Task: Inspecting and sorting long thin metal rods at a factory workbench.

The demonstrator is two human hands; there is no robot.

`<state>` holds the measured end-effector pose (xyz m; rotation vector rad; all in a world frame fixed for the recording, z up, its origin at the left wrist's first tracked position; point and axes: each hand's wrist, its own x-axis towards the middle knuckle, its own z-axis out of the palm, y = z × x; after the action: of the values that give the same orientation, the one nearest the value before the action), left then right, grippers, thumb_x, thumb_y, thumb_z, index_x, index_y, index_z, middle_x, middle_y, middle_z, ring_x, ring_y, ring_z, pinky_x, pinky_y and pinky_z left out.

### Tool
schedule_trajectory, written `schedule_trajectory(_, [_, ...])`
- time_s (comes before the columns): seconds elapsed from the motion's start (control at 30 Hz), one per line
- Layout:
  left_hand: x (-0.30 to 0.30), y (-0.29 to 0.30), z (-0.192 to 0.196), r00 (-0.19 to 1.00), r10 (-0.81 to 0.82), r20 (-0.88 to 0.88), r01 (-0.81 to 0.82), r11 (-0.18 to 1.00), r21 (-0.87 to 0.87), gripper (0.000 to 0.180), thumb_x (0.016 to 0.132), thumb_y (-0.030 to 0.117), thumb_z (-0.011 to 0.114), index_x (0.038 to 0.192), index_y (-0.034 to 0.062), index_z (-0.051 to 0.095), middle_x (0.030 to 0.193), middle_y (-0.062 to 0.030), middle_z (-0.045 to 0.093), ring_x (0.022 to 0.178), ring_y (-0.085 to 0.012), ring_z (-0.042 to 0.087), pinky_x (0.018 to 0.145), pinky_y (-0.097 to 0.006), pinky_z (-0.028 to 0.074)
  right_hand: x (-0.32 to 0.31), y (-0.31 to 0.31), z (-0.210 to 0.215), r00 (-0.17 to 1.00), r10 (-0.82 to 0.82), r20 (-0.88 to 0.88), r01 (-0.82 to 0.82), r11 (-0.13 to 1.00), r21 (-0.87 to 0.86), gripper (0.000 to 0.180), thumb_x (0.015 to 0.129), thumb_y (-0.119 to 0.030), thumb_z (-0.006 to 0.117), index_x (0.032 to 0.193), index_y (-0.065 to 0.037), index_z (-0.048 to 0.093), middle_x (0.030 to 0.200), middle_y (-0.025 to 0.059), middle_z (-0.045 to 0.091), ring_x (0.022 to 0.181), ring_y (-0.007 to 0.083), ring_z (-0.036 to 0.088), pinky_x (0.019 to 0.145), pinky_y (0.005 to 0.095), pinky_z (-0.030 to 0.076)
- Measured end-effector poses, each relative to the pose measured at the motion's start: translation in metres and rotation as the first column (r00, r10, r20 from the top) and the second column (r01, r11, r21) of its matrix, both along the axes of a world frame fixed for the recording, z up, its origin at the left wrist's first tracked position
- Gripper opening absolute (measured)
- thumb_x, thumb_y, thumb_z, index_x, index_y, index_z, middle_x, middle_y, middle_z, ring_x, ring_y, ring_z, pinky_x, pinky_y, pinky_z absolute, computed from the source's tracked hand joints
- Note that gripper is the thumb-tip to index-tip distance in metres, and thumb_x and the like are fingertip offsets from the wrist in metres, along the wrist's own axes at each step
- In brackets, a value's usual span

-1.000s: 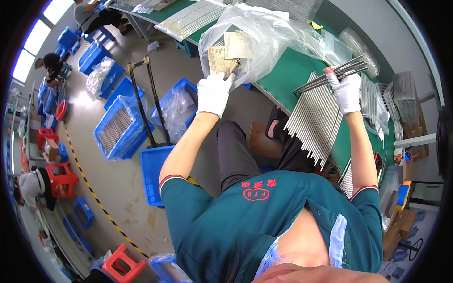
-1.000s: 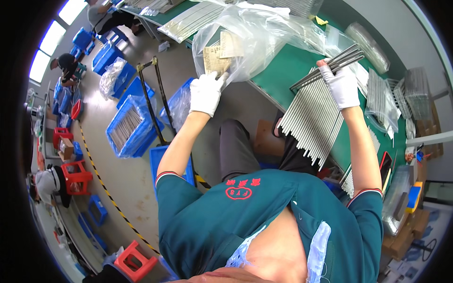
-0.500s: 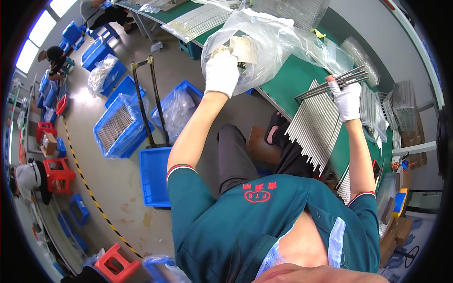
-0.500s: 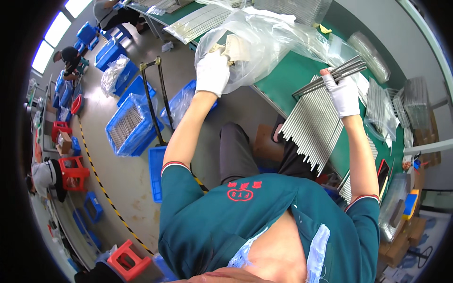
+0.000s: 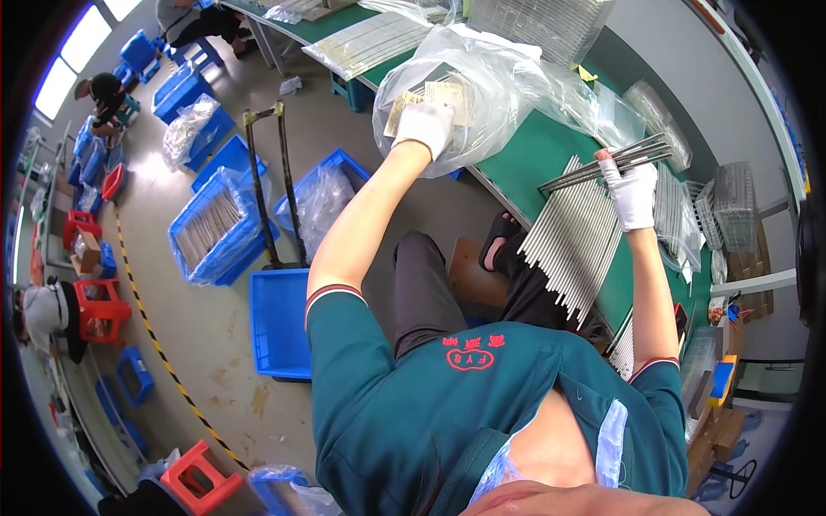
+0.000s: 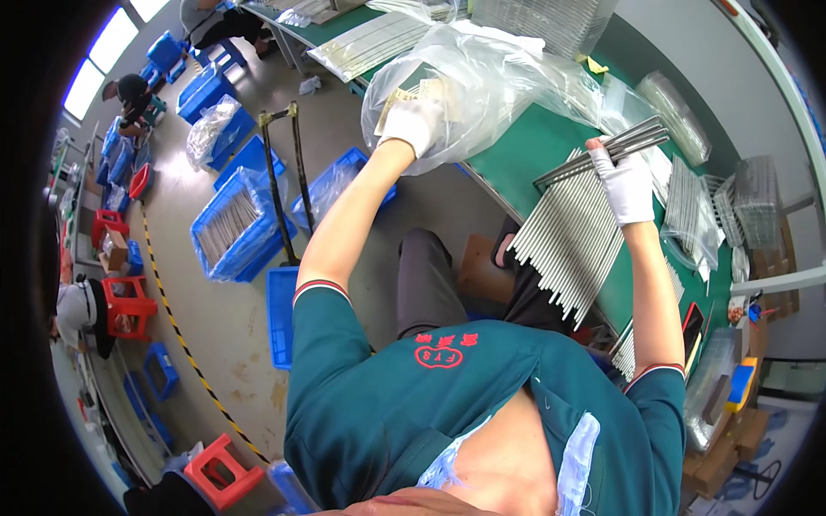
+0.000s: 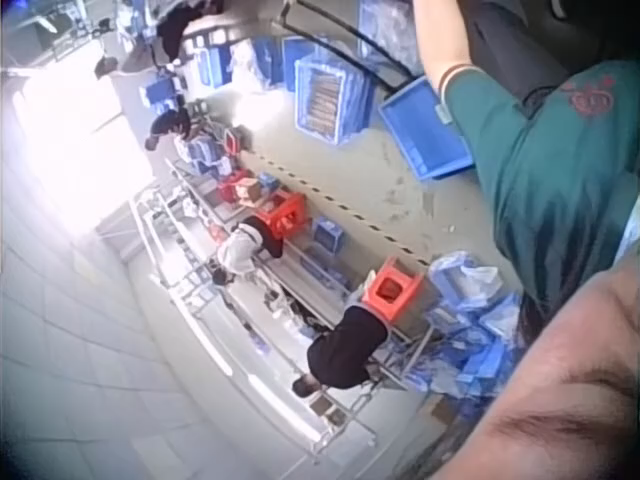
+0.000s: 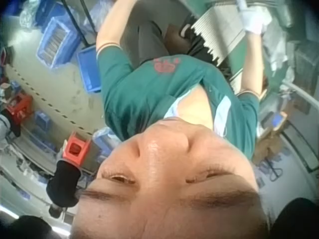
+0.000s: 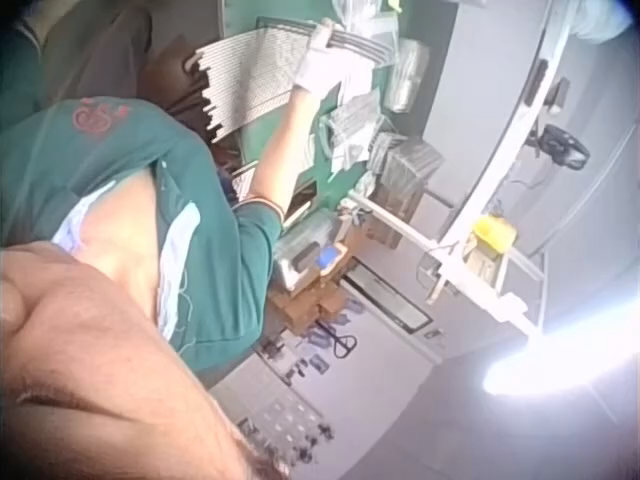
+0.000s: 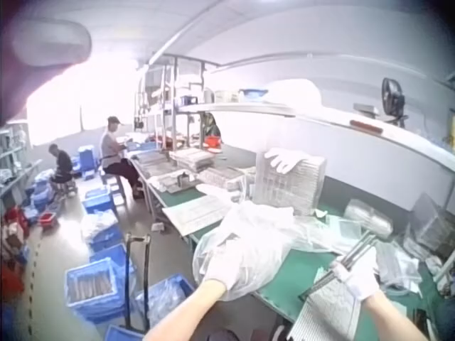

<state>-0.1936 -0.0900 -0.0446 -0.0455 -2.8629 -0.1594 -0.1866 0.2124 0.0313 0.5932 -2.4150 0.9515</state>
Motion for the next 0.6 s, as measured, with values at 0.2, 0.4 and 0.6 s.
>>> schedule_trajectory(0.2, [0.014,-0.008,-0.014,0.930,-0.037,-0.366,0.007,0.996,-0.085,0.019,0.078,0.016,0.044,0.085,0.0089,0.060,0.078,-0.0113,0.062,0.073,-0.0242,0.061,0.063,-0.036,0.048,0.008,-0.006,0.005,0.999,-0.016,0.043,0.017,1.000,-0.014,0.016,0.076,-0.017,0.067,0.078,-0.001,0.065,0.057,0.0019,0.058,0.050,0.0077,0.050,0.048,0.0238,0.039])
schedule_trajectory(0.4, [0.061,-0.020,0.000,0.753,0.183,-0.632,-0.068,0.977,0.201,0.018,0.079,0.015,0.053,0.093,0.0098,0.064,0.082,-0.0033,0.064,0.067,-0.0212,0.061,0.061,-0.032,0.049,0.005,-0.002,0.003,0.999,-0.005,-0.031,0.005,1.000,-0.005,0.018,0.075,-0.017,0.068,0.076,0.000,0.065,0.056,0.0029,0.057,0.049,0.0086,0.050,0.048,0.0245,0.040])
schedule_trajectory(0.6, [0.106,-0.022,-0.022,0.609,0.526,-0.594,0.269,0.568,0.778,0.018,0.082,0.006,0.055,0.096,-0.0036,0.059,0.095,-0.0098,0.062,0.087,-0.0158,0.059,0.078,-0.026,0.045,0.003,-0.003,0.002,0.999,0.002,-0.038,-0.003,1.000,-0.015,0.017,0.075,-0.017,0.067,0.076,0.000,0.065,0.052,0.0018,0.054,0.044,0.0084,0.047,0.044,0.0249,0.038])
